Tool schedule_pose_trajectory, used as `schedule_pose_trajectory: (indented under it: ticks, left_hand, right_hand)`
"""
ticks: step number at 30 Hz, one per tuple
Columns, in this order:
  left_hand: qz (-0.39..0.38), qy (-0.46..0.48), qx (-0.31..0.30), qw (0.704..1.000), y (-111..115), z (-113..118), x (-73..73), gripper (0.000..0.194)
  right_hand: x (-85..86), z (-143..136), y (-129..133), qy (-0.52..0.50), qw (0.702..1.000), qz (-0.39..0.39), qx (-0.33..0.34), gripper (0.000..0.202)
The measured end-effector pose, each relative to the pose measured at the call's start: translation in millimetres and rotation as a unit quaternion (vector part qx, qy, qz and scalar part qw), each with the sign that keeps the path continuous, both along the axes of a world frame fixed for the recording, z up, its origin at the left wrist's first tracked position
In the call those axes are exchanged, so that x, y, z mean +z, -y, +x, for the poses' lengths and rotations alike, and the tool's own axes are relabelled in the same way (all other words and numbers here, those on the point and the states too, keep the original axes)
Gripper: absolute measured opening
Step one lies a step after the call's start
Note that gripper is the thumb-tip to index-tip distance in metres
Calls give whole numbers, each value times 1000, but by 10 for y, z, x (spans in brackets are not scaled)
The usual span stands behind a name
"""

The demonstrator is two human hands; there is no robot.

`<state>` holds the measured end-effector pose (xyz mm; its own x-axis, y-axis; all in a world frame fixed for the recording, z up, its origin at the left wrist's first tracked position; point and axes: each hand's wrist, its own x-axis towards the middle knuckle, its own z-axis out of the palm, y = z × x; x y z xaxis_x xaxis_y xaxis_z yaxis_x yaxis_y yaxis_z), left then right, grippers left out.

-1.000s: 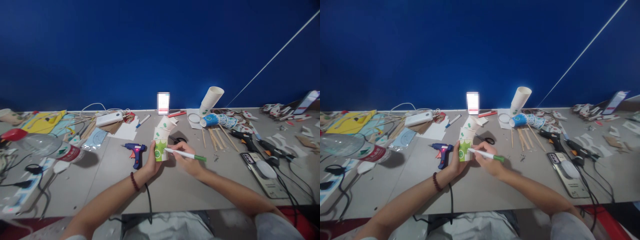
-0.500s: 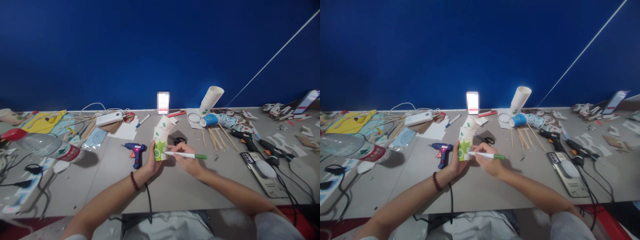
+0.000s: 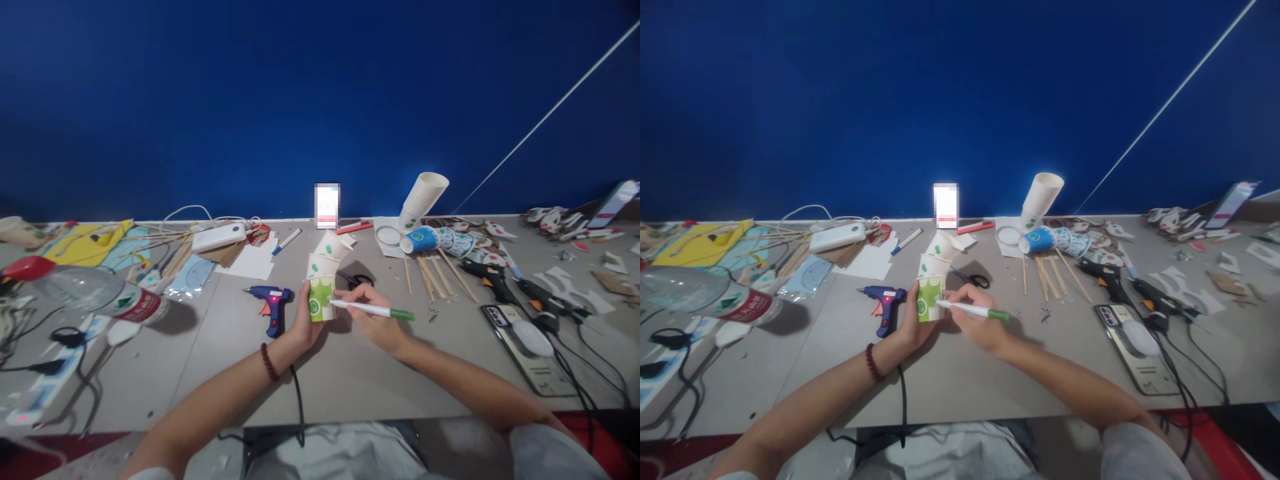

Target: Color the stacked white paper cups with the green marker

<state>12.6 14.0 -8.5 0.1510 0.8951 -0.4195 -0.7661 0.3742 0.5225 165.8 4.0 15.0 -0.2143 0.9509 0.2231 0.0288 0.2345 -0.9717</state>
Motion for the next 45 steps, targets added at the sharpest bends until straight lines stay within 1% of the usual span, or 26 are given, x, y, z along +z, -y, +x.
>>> schedule_pose_trajectory:
  ticks: [4,7,13,17,21,24,29,34,38,41,45]
  left_hand:
    - [-6,0,3,1000,-2,-8,-8,43]
    - [0,1,-2,1000,-4,-8,-12,44]
    - [1,-6,-3,1000,2,-10,-22,46]
    - [3,-11,-6,1000,11,-14,-20,46]
    - [-2,-1,-9,1000,10,-13,8,45]
    - [-9,1,0,1000,8,-9,22,43]
    - [-2,-1,2,1000,10,-8,26,44]
    - [-3,-2,0,1000,9,-8,29,43]
    - [1,-5,-6,1000,7,-9,18,44]
    - [-6,-3,-7,1000,4,-11,6,45]
    - [0,-3,-10,1000,1,-13,-5,48]
  right_hand:
    - [57,6,4,3,1000,9,10,15]
    - [65,3,5,5,1000,4,14,15]
    - [-34,-7,8,-7,999,-30,-9,21]
    - [-70,-6,6,-15,999,-29,-10,19]
    - [-13,2,8,-9,1000,-5,1,14]
    - [34,7,9,-6,1000,8,10,12]
    - [56,4,7,-7,1000,15,9,11]
    - [18,-1,10,-11,1000,15,6,11]
    - [-53,-7,5,-23,1000,-16,-6,15]
    - [-94,-12,0,-27,999,-21,-14,18]
    - [-70,-11,3,-28,1000,-12,-8,18]
